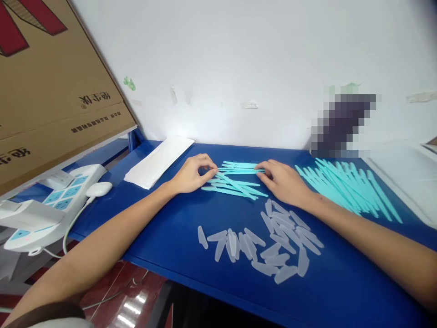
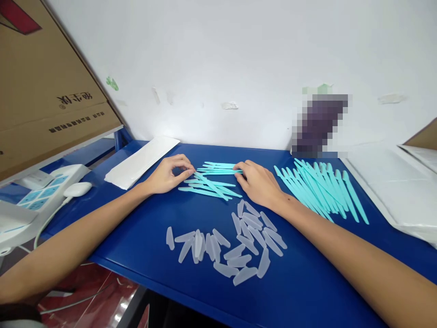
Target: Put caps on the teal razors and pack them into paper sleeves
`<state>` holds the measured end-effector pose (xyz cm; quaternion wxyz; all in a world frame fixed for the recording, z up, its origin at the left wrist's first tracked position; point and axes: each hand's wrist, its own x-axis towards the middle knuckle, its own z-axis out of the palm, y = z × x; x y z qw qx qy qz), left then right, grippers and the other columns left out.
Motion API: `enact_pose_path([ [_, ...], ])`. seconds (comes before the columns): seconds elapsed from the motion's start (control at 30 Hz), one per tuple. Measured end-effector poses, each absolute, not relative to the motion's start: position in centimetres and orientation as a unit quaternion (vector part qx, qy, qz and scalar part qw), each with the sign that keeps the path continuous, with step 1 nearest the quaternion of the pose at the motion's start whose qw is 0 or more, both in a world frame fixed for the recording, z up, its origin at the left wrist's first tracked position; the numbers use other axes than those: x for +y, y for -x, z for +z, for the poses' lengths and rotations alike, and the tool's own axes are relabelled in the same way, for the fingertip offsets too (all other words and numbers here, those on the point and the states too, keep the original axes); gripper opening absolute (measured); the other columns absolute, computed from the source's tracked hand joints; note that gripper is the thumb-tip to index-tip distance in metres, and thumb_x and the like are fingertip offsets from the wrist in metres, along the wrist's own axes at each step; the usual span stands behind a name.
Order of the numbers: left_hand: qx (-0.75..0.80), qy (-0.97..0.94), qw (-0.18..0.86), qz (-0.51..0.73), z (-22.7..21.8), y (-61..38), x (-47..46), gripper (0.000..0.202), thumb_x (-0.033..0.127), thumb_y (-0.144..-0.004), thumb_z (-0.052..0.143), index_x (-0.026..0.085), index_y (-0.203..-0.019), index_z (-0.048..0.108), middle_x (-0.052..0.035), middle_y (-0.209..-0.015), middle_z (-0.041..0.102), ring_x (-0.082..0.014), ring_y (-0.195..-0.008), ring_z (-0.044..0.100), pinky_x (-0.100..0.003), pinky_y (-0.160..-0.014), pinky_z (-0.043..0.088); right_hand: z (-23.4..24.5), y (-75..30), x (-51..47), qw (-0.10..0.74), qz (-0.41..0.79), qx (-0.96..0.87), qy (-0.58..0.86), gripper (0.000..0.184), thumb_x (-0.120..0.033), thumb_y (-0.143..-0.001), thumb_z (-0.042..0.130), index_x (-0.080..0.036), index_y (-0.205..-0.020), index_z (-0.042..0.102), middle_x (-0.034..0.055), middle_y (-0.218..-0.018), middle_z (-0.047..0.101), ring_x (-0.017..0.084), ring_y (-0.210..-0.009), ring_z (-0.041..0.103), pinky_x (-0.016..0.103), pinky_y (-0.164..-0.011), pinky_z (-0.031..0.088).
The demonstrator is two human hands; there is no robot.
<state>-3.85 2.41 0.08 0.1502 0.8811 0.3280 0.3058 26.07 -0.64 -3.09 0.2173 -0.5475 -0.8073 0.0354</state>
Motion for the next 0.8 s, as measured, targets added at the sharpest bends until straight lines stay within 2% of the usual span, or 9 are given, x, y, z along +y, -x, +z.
enact_pose_path([
  [0.1, 0.256, -0.923, 0.111, 0.265, 0.7, 2.9, 0.9, 0.022, 0.030, -0.097, 0.056, 0.018, -0.096, 0.074, -0.0065, -0.086, 0.069, -0.0190, -0.080, 0.060, -0.032, -0.073, 0.048, -3.3, -26.2, -0.4, 0.228, 0.042, -0.805, 0.547, 0.024, -0.036, -0.100, 0.045, -0.022, -0.105, 0.064, 0.0061, -0.090, 0.063, 0.022, -0.080, 0.061, 0.035, -0.071, 0.042],
  [0.3, 0.137, -0.975, 0.079, 0.154, 0.4, 0.5, -2.1, 0.031, 0.028, -0.104, 0.045, 0.016, -0.118, 0.069, -0.0103, -0.095, 0.066, -0.0214, -0.085, 0.060, -0.034, -0.079, 0.048, -3.6, -26.2, -0.3, 0.247, 0.036, -0.798, 0.548, 0.018, -0.036, -0.098, 0.047, -0.023, -0.097, 0.058, 0.0056, -0.091, 0.063, 0.022, -0.081, 0.060, 0.035, -0.071, 0.041],
  [0.43, 0.124, -0.983, 0.058, 0.120, 0.3, -0.3, -2.9, 0.037, 0.026, -0.106, 0.039, 0.017, -0.135, 0.061, -0.0098, -0.094, 0.062, -0.0208, -0.081, 0.057, -0.033, -0.074, 0.046, -3.5, -26.1, -0.5, 0.258, 0.032, -0.798, 0.544, 0.018, -0.035, -0.100, 0.043, -0.023, -0.094, 0.055, 0.0063, -0.092, 0.064, 0.023, -0.082, 0.061, 0.036, -0.073, 0.042],
  [0.57, 0.123, -0.985, 0.060, 0.104, 0.6, -0.8, -3.5, 0.038, 0.029, -0.108, 0.038, 0.018, -0.138, 0.059, -0.0075, -0.090, 0.058, -0.0191, -0.075, 0.052, -0.031, -0.069, 0.041, -3.1, -25.8, -1.0, 0.274, 0.029, -0.793, 0.543, 0.017, -0.034, -0.101, 0.040, -0.023, -0.096, 0.052, 0.0076, -0.095, 0.067, 0.023, -0.082, 0.062, 0.035, -0.071, 0.041],
  [0.7, 0.122, -0.986, 0.056, 0.095, 0.5, -1.7, -4.1, 0.040, 0.030, -0.108, 0.038, 0.019, -0.142, 0.056, -0.0068, -0.090, 0.056, -0.0183, -0.073, 0.050, -0.030, -0.069, 0.040, -2.3, -25.4, -1.5, 0.258, 0.012, -0.788, 0.559, 0.020, -0.034, -0.102, 0.035, -0.022, -0.097, 0.050, 0.0043, -0.077, 0.066, 0.022, -0.066, 0.058, 0.036, -0.072, 0.036],
  [0.8, 0.131, -0.986, 0.040, 0.094, 0.1, -2.3, -4.4, 0.041, 0.030, -0.108, 0.038, 0.020, -0.144, 0.054, -0.0071, -0.092, 0.056, -0.0191, -0.076, 0.050, -0.031, -0.071, 0.040, -1.9, -25.2, -1.7, 0.239, 0.007, -0.791, 0.563, 0.021, -0.033, -0.103, 0.032, -0.021, -0.098, 0.049, -0.0021, -0.059, 0.057, 0.020, -0.054, 0.050, 0.039, -0.080, 0.034],
])
